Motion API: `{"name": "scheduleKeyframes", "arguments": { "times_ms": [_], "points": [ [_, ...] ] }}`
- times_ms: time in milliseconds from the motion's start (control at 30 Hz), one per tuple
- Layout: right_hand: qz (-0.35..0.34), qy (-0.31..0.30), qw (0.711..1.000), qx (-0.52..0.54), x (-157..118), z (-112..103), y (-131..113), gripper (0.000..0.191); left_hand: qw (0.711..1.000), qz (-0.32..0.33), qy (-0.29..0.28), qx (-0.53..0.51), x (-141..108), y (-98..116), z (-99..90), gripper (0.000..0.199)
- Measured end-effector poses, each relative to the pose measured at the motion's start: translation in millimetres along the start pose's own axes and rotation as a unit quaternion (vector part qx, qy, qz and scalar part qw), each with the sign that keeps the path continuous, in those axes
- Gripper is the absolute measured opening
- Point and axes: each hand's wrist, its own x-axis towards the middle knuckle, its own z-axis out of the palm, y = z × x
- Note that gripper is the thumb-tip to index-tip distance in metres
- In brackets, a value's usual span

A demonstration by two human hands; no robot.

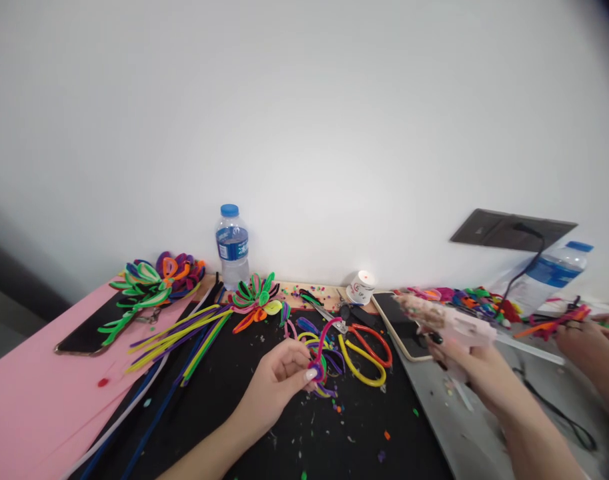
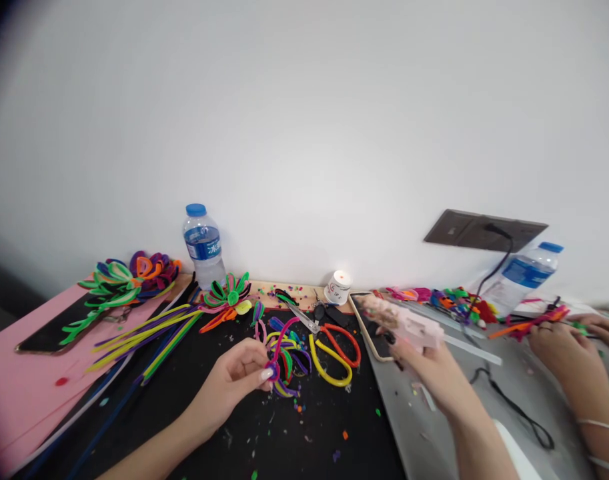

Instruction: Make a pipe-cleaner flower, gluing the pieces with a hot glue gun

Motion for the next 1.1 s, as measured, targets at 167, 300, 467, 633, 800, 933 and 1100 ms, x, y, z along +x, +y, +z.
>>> {"name": "scheduleKeyframes", "arguments": {
  "times_ms": [167,300,467,633,800,933,1100],
  "points": [
    [0.114,-0.197,0.959,0.168,-16.4,50.1,3.1,0.038,1.000,0.008,0.009,0.006,0.2,-1.0,-0.7,0.017],
    [0.125,-0.235,0.947,0.180,-29.5,78.2,7.6,0.037,1.000,0.012,0.012,0.007,0.4,-0.9,-1.2,0.017],
    [0.134,-0.261,0.940,0.174,-32.9,85.0,9.7,0.037,1.000,0.013,0.005,0.008,0.1,-1.5,-0.1,0.017],
    [0.143,-0.242,0.945,0.168,-32.0,84.4,15.1,0.037,1.000,0.010,0.003,0.011,-0.5,-2.1,-0.3,0.017],
    [0.144,-0.240,0.945,0.168,-32.8,85.3,16.5,0.038,1.000,0.008,-0.004,0.018,-0.3,-2.3,-0.2,0.015],
    [0.137,-0.242,0.946,0.168,-33.4,85.5,13.1,0.033,1.000,0.008,0.002,0.022,-0.4,-0.5,1.5,0.016],
    [0.136,-0.238,0.945,0.178,-34.3,85.5,9.6,0.034,1.000,0.009,0.003,0.029,-0.4,0.2,2.1,0.015]
  ]
}}
